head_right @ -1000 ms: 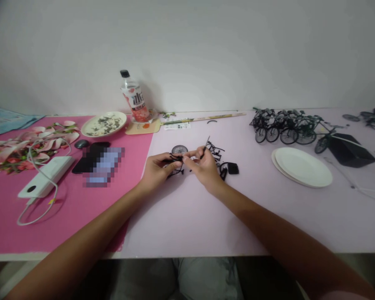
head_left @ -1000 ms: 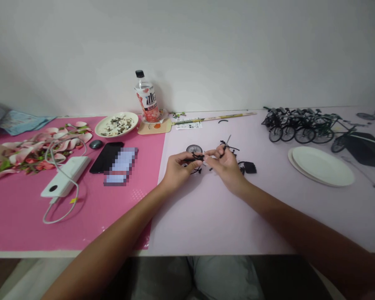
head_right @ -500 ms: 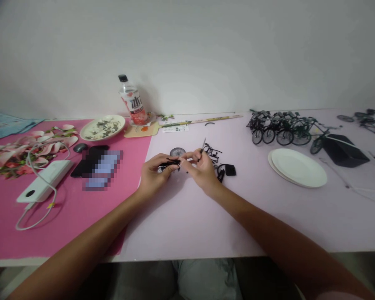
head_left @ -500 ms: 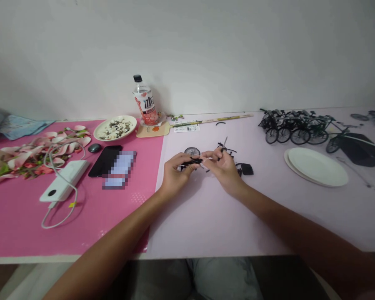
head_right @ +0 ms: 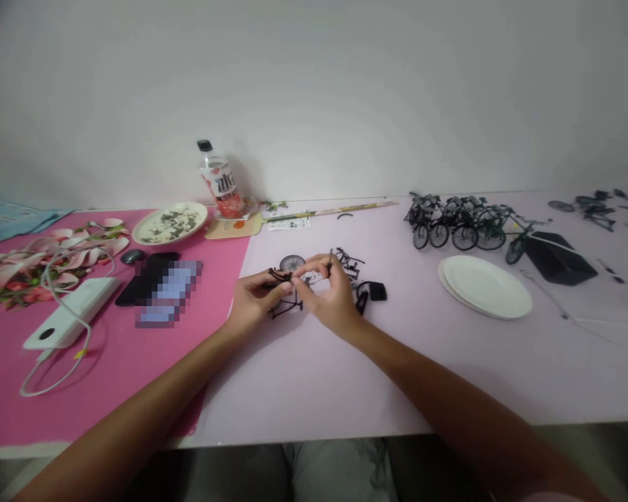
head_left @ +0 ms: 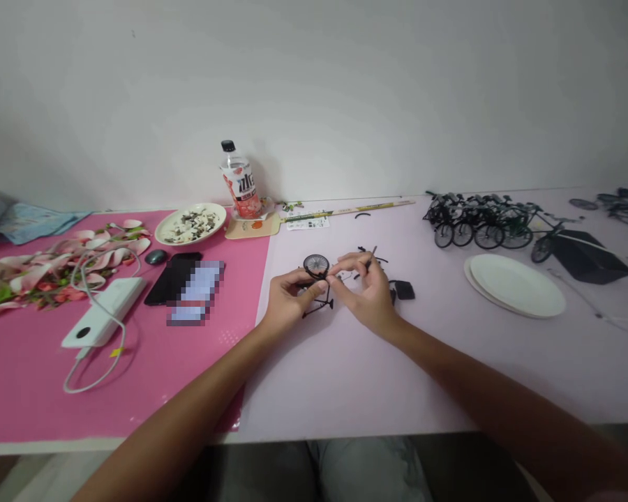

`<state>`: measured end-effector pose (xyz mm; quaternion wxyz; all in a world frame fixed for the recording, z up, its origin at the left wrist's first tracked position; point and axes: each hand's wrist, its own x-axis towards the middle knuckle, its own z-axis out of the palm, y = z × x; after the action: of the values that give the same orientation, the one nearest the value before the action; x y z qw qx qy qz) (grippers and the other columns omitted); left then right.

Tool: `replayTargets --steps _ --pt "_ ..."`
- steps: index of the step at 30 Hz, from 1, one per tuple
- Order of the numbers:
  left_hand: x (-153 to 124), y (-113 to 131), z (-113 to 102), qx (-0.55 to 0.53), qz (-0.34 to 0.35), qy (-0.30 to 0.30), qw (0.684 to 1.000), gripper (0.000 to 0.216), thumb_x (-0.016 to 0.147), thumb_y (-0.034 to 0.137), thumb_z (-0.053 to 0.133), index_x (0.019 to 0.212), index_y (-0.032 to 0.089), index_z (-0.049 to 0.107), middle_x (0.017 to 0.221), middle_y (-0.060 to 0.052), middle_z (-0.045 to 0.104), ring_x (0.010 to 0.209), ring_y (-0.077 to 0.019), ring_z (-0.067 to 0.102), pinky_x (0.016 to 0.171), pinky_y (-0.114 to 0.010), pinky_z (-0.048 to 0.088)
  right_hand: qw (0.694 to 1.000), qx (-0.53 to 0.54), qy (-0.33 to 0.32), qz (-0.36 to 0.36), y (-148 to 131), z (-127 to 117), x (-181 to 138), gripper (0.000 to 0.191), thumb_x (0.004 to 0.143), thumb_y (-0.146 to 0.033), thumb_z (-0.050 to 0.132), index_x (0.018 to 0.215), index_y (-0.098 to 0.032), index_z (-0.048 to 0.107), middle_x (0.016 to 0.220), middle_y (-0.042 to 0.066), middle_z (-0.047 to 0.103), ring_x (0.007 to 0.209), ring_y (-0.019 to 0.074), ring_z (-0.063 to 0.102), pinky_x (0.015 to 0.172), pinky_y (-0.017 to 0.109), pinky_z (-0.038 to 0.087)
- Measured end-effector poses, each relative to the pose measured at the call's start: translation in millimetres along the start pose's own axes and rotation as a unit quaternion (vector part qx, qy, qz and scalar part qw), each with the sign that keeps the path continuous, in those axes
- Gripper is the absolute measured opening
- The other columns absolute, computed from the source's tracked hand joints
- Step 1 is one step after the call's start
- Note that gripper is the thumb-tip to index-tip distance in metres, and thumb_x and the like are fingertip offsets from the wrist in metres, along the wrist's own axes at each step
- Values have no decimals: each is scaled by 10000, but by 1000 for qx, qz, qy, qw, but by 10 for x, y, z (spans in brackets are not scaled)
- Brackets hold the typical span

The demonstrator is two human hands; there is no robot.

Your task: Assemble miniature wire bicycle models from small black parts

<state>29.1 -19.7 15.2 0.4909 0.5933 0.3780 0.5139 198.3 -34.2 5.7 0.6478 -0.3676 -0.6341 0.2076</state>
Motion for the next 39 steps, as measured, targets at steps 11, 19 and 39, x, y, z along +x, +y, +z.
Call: replayTargets --steps 11,19,39 --pt "-18 7 -4 -69 -57 -12 996 318 670 456 950 787 185 831 891 -74 793 825 -197 690 843 -344 560 997 -62 30 -42 0 25 -65 301 898 -171 745 885 -283 466 862 13 741 969 244 682 901 462 531" --pt "11 -151 -66 -179 -189 -56 964 342 649 395 976 860 159 846 991 -100 798 839 -181 692 853 -329 555 999 -51 7 12 16 70 -102 273 907 -149 709 901 -276 467 872 -3 711 864 204 637 843 411 521" --pt "16 -161 -141 -134 -195 -70 969 310 708 428 946 844 170 842 889 -83 786 857 -199 694 887 -342 552 999 -31 20 30 26 134 -131 370 897 -110 702 857 -276 373 886 8 697 883 210 663 830 405 528"
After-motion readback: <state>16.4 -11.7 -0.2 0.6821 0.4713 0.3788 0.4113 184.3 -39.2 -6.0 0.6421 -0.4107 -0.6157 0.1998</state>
